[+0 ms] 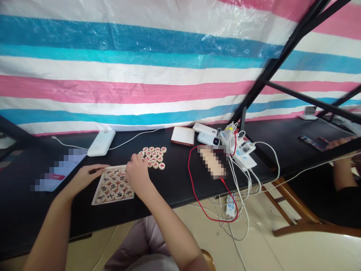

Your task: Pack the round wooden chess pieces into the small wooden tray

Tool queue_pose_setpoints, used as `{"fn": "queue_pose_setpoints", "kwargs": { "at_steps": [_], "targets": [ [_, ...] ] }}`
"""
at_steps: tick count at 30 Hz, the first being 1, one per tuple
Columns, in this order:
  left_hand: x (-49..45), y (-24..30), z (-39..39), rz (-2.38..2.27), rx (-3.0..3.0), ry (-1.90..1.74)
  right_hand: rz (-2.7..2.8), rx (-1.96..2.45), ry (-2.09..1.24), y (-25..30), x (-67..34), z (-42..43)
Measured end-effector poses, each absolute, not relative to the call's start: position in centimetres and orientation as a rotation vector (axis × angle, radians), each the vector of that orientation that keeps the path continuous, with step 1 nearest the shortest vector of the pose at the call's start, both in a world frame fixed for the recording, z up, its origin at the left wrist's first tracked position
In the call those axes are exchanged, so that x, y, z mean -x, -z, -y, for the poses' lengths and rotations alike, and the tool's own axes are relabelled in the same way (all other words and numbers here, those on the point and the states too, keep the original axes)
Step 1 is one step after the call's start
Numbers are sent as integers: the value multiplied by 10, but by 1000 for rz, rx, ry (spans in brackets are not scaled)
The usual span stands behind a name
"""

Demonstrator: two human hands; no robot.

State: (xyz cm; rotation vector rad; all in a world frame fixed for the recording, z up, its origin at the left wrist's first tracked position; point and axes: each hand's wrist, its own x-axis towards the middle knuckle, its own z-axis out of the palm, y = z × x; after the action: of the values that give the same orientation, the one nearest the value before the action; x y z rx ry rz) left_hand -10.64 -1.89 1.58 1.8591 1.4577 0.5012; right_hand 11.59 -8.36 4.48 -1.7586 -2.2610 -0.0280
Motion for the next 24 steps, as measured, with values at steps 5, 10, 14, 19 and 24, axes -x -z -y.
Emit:
{"fn": "queue_pose_setpoints", "kwargs": {
  "at_steps": [5,10,14,19,24],
  "targets": [
    [105,-18,20,-1456,-1855,-509,2295,1742,34,-45,-115,84],
    [104,-18,20,-1453,-1870,-526,2333,1721,64,-49,-115,81],
    [104,-19,20,-1464,-1873,-525,2345,1670,54,-52,-118,78],
    [103,-20,23,-1455,-1860,-527,2327,1660,48,-49,-118,79],
    [103,-22,22,-1474,-1862,-523,2353,1646,102,-37,-111,77]
  ]
}}
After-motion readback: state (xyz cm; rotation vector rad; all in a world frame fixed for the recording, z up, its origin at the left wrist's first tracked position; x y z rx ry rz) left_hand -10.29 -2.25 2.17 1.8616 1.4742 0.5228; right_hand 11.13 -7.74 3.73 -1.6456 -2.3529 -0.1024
